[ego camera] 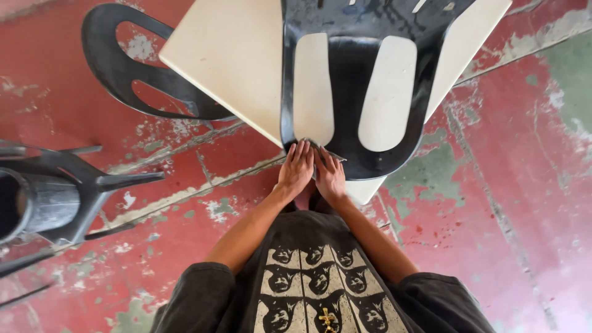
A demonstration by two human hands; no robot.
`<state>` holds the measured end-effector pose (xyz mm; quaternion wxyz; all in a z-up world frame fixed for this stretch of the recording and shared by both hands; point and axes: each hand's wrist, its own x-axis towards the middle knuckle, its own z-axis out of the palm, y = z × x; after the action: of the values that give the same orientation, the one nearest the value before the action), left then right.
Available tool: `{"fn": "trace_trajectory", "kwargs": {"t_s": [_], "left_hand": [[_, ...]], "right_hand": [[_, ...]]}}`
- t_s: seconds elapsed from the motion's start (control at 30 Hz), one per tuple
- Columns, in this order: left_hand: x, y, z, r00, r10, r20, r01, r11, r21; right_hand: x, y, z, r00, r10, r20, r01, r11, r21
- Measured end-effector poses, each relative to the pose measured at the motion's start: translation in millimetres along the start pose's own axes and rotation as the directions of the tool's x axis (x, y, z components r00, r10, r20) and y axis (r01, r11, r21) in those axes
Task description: Wiping and cleaning a black plastic chair using a damp cloth and a bucket of water.
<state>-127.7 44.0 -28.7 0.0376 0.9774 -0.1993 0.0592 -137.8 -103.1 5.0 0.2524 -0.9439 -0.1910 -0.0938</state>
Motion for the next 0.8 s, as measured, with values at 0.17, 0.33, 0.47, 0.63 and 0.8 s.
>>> {"fn": "trace_trajectory", "kwargs": {"t_s": [0.17, 0.33, 0.47, 0.63, 0.8], "left_hand": [[-23.1, -57.7, -15.5, 0.999, 0.035, -0.02, -0.036, 0.999, -0.037], [-34.5, -52.9, -5.7, 0.996, 0.048, -0.07, -0.057, 0.99, -0.131], [-29.0, -12.2, 28.7, 0.994, 0.106, -0.017, -0.107, 0.982, -0.155], [9.3, 61.4, 28.2, 0.984, 0.164, 0.069, -0.146, 0.965, -0.218], [29.2, 101.3, 29.9, 0.976, 0.195, 0.092, -0.158, 0.936, -0.316]], "right_hand": [[23.8, -40.3, 31.8, 0.999, 0.016, -0.046, -0.013, 0.998, 0.068], [8.4, -44.9, 25.9, 0.999, 0.048, -0.02, -0.047, 0.996, 0.074], [-13.3, -19.6, 0.2, 0.999, 0.036, 0.027, -0.036, 0.999, -0.004], [-45.5, 38.2, -41.4, 0.998, 0.035, 0.054, -0.027, 0.988, -0.151], [-62.4, 60.3, -64.7, 0.995, 0.097, -0.021, -0.099, 0.961, -0.258]]}}
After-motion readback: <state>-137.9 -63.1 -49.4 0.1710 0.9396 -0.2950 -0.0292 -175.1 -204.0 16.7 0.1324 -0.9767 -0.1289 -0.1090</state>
